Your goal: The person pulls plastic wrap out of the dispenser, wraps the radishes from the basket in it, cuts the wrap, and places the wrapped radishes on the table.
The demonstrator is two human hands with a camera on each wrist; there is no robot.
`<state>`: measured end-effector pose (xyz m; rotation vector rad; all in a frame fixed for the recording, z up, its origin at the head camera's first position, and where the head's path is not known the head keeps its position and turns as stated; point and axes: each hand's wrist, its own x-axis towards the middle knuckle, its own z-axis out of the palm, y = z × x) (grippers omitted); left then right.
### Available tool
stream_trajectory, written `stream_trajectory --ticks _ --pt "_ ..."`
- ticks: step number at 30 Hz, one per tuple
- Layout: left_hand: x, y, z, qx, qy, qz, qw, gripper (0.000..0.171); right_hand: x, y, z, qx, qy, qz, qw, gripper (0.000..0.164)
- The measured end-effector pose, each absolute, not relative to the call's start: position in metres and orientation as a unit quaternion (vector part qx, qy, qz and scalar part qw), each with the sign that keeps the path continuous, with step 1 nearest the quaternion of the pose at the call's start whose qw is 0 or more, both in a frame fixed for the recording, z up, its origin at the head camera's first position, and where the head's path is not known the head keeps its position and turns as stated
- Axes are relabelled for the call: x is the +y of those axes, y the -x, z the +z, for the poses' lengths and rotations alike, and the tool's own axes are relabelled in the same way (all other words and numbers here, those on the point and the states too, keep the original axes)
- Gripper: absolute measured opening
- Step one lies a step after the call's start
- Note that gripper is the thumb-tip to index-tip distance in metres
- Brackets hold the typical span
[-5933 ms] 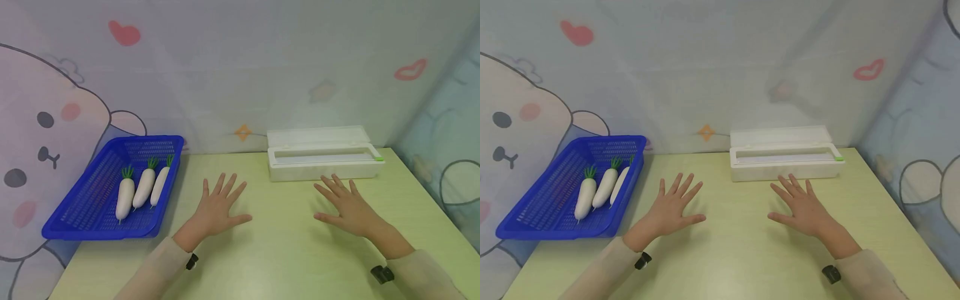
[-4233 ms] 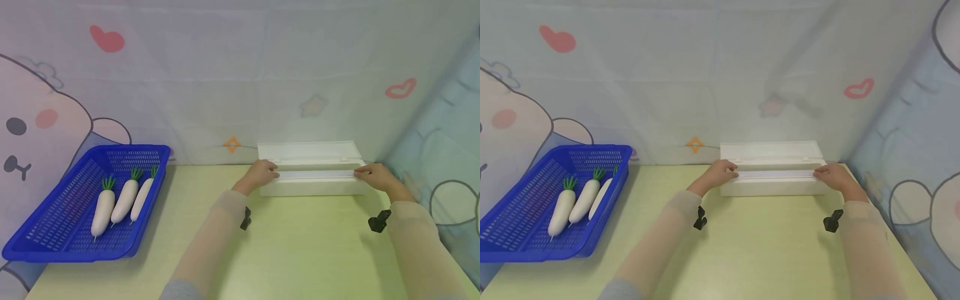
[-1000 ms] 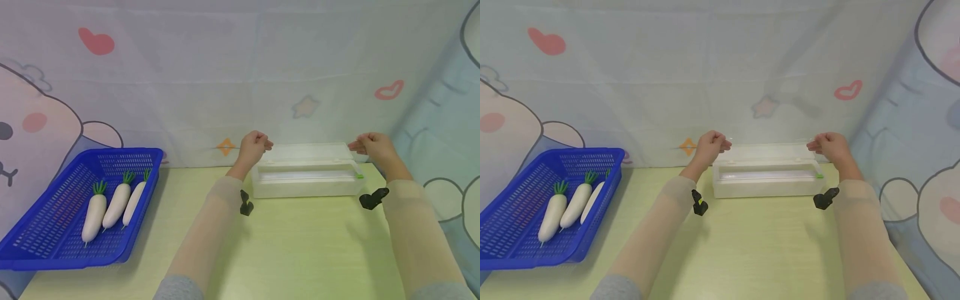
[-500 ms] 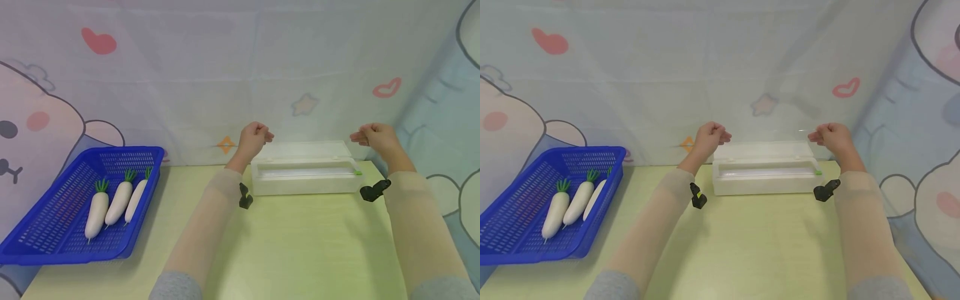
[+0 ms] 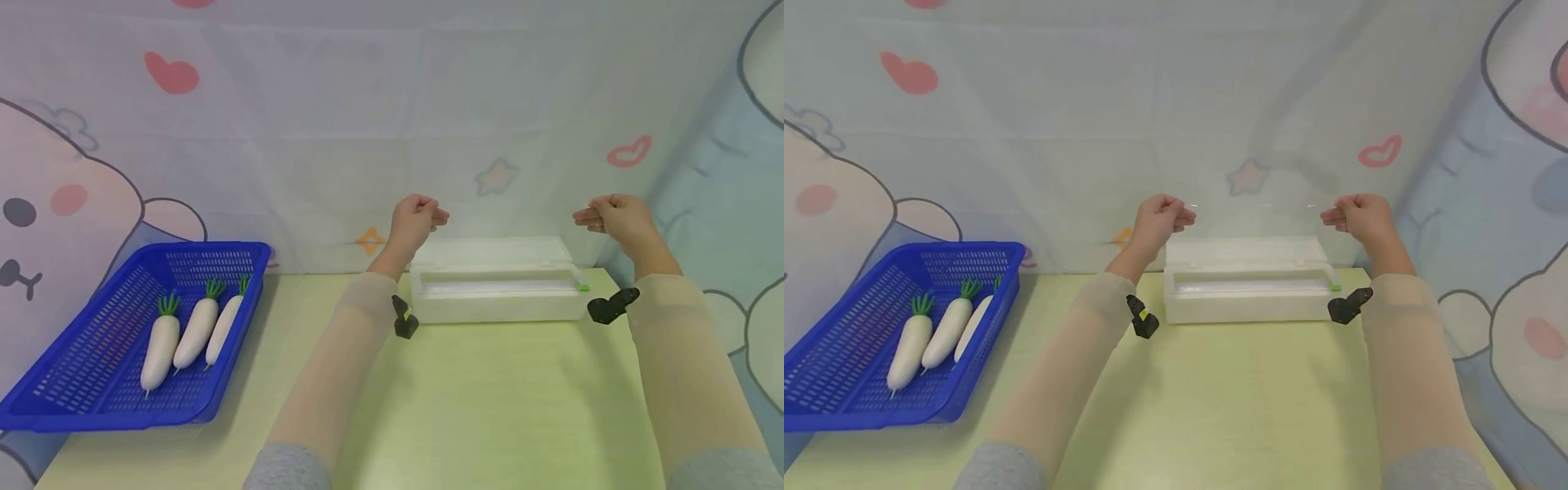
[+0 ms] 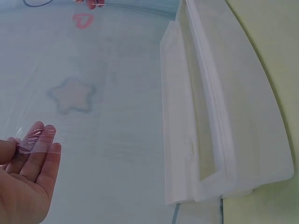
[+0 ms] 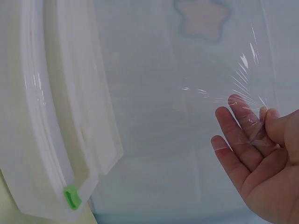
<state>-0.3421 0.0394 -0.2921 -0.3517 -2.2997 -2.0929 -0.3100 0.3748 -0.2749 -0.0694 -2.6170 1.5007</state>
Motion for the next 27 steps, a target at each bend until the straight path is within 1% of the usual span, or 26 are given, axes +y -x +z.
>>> stream_trajectory --ticks 10,14,19,24,27 --pt "0.039 0.344 -0.282 -0.731 0.116 -0.672 0.001 0.027 0.374 0.313 -0.265 -0.867 0.026 0.493 0.071 0.031" --pt "0.041 0.344 -0.278 -0.721 0.115 -0.683 0.006 0.024 0.377 0.313 -0.26 -0.865 0.03 0.496 0.073 0.027" --pt "0.042 0.346 -0.271 -0.717 0.118 -0.687 0.013 0.025 0.377 0.314 -0.253 -0.865 0.04 0.493 0.08 0.029" --pt "0.043 0.347 -0.267 -0.717 0.123 -0.686 0.02 0.021 0.378 0.315 -0.245 -0.863 0.039 0.498 0.079 0.03" --pt "0.043 0.347 -0.265 -0.714 0.129 -0.687 0.023 0.02 0.379 0.315 -0.241 -0.864 0.039 0.497 0.077 0.037"
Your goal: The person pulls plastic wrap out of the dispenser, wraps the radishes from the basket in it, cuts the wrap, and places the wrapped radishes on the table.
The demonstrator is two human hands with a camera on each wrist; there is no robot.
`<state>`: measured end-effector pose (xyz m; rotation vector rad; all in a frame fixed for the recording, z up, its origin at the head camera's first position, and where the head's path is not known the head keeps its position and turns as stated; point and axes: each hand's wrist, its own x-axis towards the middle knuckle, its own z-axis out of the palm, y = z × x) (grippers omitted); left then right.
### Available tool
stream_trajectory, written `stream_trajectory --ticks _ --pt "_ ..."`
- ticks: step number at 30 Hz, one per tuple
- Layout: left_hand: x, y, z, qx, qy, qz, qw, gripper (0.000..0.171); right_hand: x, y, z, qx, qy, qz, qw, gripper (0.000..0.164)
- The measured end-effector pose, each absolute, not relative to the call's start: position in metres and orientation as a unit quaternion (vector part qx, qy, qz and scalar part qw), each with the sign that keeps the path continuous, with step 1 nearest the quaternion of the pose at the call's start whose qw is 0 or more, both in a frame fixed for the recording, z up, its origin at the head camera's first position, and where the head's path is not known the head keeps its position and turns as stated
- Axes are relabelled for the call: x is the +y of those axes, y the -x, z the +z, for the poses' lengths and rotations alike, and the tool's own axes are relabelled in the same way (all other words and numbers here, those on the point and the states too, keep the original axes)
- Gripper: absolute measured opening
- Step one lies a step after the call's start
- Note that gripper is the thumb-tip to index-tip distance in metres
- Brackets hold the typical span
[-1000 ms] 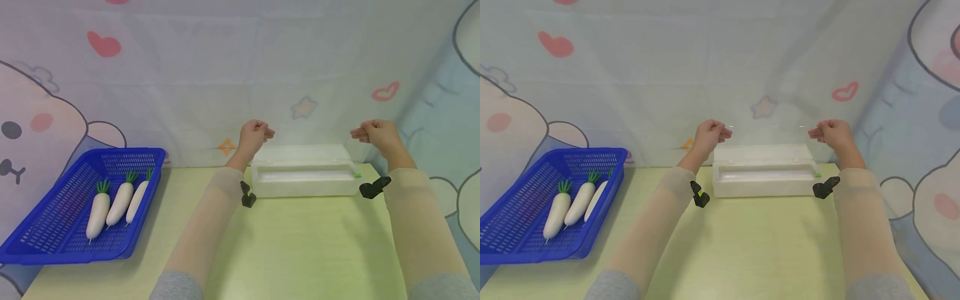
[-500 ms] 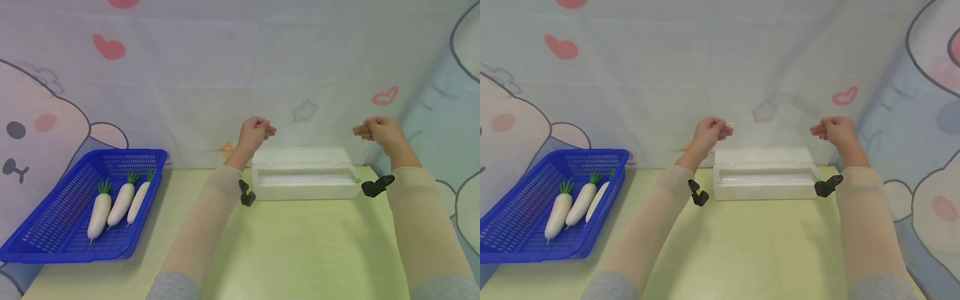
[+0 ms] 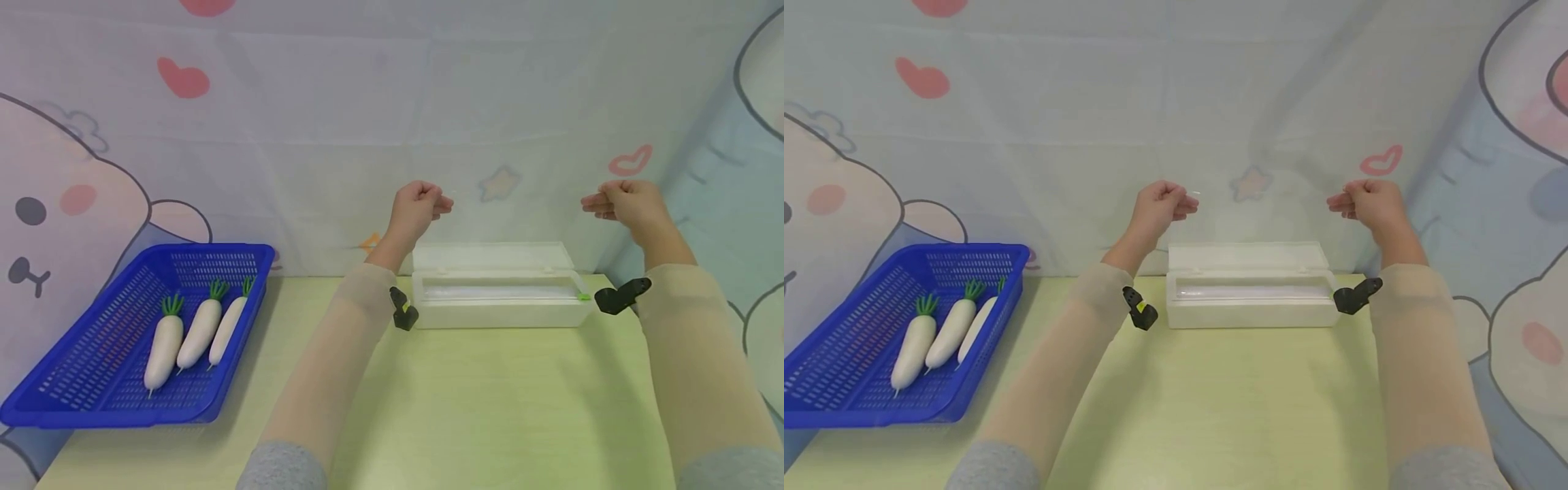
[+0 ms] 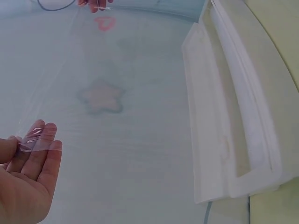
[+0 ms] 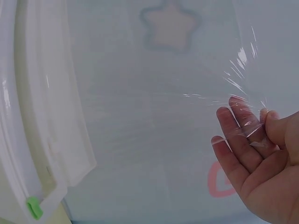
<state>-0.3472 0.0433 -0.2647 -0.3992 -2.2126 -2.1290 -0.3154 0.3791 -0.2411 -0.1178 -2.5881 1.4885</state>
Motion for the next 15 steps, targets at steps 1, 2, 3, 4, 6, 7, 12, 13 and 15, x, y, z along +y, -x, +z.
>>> stream_trajectory --ticks 1,2,3,4,6,7,12,13,15 --pt "0.043 0.347 -0.264 -0.714 0.131 -0.687 0.024 0.021 0.38 0.316 -0.24 -0.864 0.04 0.495 0.077 0.04" --pt "0.044 0.346 -0.263 -0.713 0.133 -0.688 0.024 0.021 0.38 0.316 -0.239 -0.866 0.04 0.493 0.077 0.042" --pt "0.044 0.346 -0.261 -0.712 0.134 -0.689 0.024 0.021 0.381 0.316 -0.238 -0.866 0.04 0.493 0.077 0.043" --pt "0.044 0.345 -0.26 -0.712 0.135 -0.689 0.024 0.021 0.381 0.315 -0.237 -0.866 0.039 0.493 0.078 0.044" --pt "0.044 0.345 -0.258 -0.711 0.136 -0.689 0.024 0.022 0.382 0.315 -0.234 -0.862 0.04 0.499 0.078 0.04" --pt "0.044 0.345 -0.256 -0.71 0.136 -0.69 0.025 0.022 0.382 0.315 -0.233 -0.86 0.04 0.502 0.079 0.039" --pt "0.044 0.344 -0.249 -0.705 0.143 -0.694 0.027 0.025 0.383 0.314 -0.225 -0.851 0.041 0.518 0.081 0.031" --pt "0.044 0.344 -0.247 -0.704 0.145 -0.695 0.028 0.026 0.383 0.314 -0.223 -0.85 0.04 0.52 0.081 0.031" --pt "0.044 0.343 -0.244 -0.702 0.148 -0.696 0.029 0.026 0.384 0.313 -0.22 -0.845 0.043 0.527 0.08 0.031"
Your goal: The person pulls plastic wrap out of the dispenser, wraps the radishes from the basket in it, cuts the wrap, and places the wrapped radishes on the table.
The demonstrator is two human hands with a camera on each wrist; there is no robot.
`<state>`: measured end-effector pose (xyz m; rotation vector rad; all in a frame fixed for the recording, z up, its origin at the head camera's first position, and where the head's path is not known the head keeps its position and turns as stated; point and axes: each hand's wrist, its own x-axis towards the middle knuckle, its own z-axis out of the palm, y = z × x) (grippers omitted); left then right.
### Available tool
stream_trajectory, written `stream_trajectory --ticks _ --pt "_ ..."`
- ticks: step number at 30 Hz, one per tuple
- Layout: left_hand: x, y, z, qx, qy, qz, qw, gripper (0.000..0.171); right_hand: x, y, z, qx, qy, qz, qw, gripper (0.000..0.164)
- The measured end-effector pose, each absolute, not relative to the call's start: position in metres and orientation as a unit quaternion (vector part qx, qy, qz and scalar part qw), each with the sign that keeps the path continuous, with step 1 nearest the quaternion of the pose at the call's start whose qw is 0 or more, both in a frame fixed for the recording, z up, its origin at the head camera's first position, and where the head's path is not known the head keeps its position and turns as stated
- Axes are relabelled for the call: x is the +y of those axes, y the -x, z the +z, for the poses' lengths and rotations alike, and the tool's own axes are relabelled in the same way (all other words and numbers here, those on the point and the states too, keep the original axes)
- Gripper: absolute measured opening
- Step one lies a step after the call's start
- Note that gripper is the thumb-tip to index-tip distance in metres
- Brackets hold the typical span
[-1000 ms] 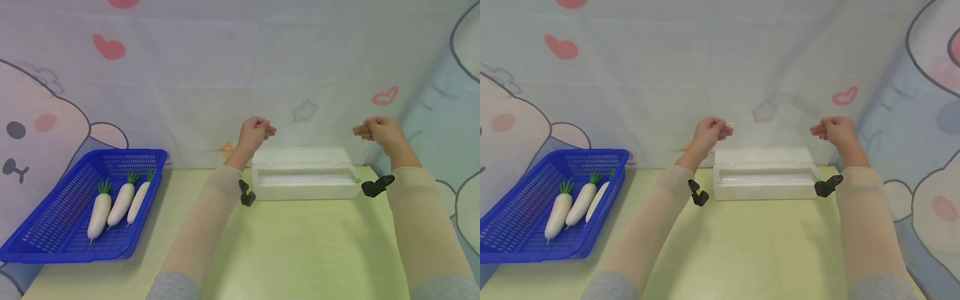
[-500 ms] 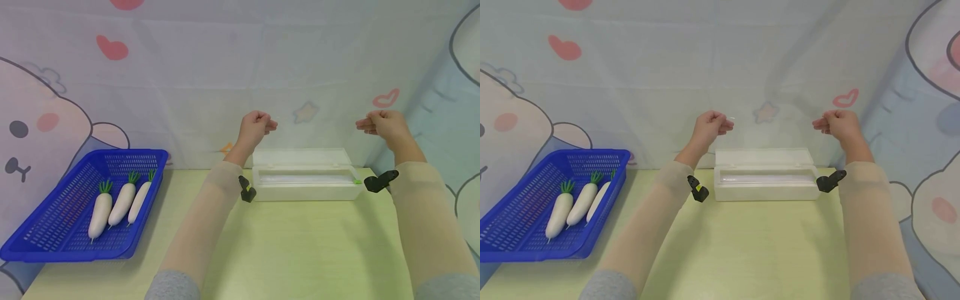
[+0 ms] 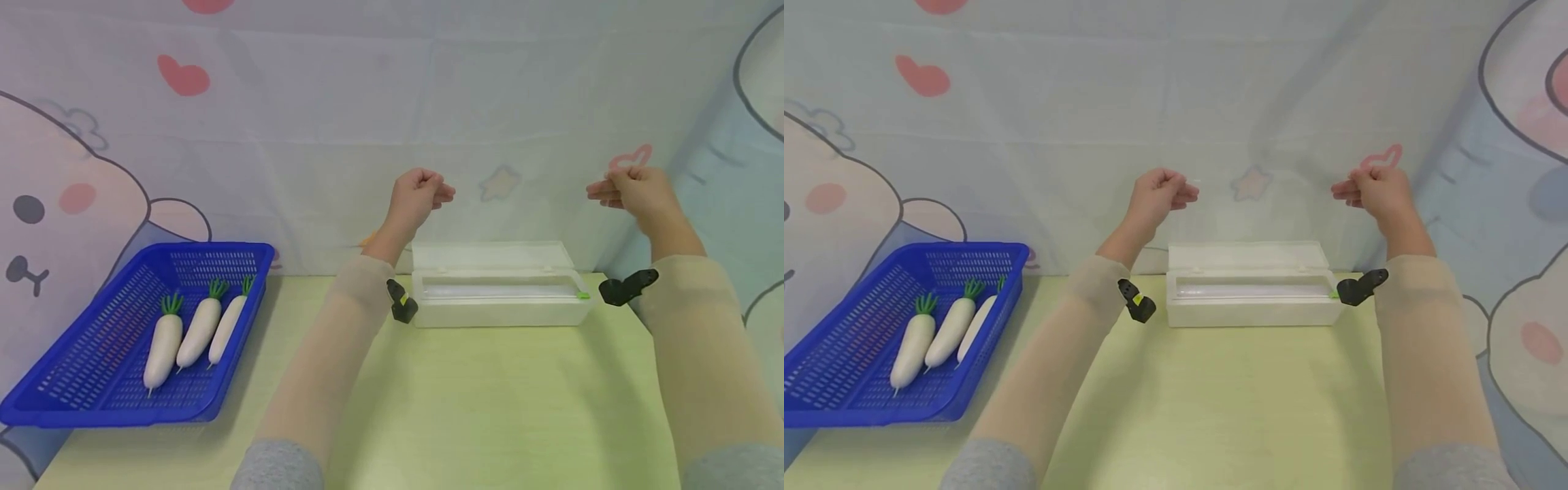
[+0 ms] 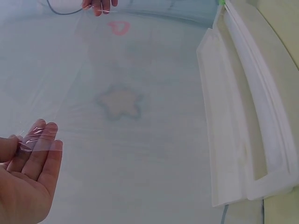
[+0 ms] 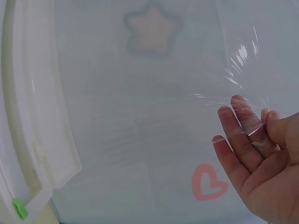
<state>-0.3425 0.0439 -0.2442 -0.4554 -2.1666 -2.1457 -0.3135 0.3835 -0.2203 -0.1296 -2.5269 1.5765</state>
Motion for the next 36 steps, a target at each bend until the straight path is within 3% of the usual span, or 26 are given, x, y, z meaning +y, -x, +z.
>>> stream_trajectory --ticks 23,30,36 --pt "0.041 0.337 -0.227 -0.69 0.176 -0.701 0.041 0.022 0.386 0.297 -0.197 -0.813 -0.001 0.573 0.105 0.026" --pt "0.025 0.326 -0.228 -0.714 0.216 -0.663 0.052 0.016 0.39 0.284 -0.199 -0.843 -0.057 0.524 0.112 0.033" --pt "0.01 0.308 -0.232 -0.729 0.256 -0.632 0.06 0.014 0.39 0.268 -0.205 -0.888 -0.046 0.444 0.113 0.035"
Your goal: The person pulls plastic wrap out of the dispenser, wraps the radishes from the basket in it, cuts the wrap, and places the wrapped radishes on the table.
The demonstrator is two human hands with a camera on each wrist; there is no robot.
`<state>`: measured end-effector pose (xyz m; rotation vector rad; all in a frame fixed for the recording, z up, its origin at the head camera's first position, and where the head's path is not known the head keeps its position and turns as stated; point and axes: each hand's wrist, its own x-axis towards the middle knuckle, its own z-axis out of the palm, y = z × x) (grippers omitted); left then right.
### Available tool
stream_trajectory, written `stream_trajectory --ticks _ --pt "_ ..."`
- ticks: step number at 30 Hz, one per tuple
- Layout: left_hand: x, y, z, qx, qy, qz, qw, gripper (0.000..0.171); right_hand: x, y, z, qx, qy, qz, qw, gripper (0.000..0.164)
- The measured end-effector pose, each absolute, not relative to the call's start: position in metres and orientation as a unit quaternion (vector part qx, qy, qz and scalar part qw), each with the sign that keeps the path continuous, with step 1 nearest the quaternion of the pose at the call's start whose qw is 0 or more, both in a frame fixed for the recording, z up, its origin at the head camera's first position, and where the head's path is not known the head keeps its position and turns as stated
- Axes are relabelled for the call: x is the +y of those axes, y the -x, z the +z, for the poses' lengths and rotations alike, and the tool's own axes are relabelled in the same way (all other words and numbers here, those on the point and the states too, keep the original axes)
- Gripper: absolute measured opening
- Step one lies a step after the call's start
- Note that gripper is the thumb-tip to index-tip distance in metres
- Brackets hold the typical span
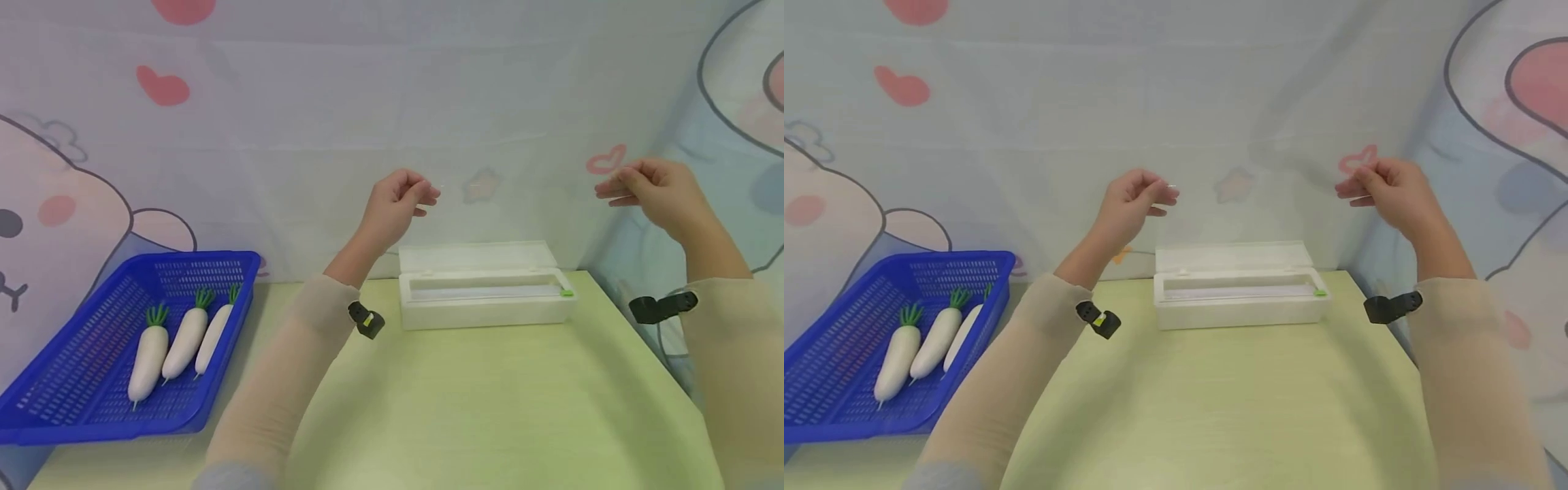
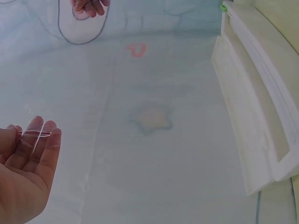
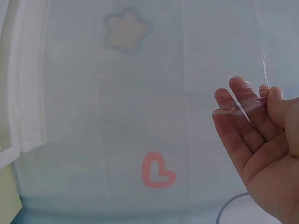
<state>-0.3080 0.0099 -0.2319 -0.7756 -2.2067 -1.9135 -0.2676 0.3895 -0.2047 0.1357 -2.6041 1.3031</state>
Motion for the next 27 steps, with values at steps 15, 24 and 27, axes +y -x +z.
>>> stream_trajectory --ticks 15,24,27 --pt "-0.004 0.239 -0.267 -0.726 0.385 -0.56 0.107 0.01 0.404 0.187 -0.253 -0.866 -0.12 0.398 0.277 0.024" --pt "-0.01 0.187 -0.318 -0.702 0.48 -0.511 0.127 0.006 0.419 0.137 -0.309 -0.852 -0.213 0.412 0.242 0.032" --pt "-0.01 0.174 -0.336 -0.696 0.517 -0.475 0.153 0.007 0.427 0.123 -0.328 -0.867 -0.213 0.403 0.202 0.034"
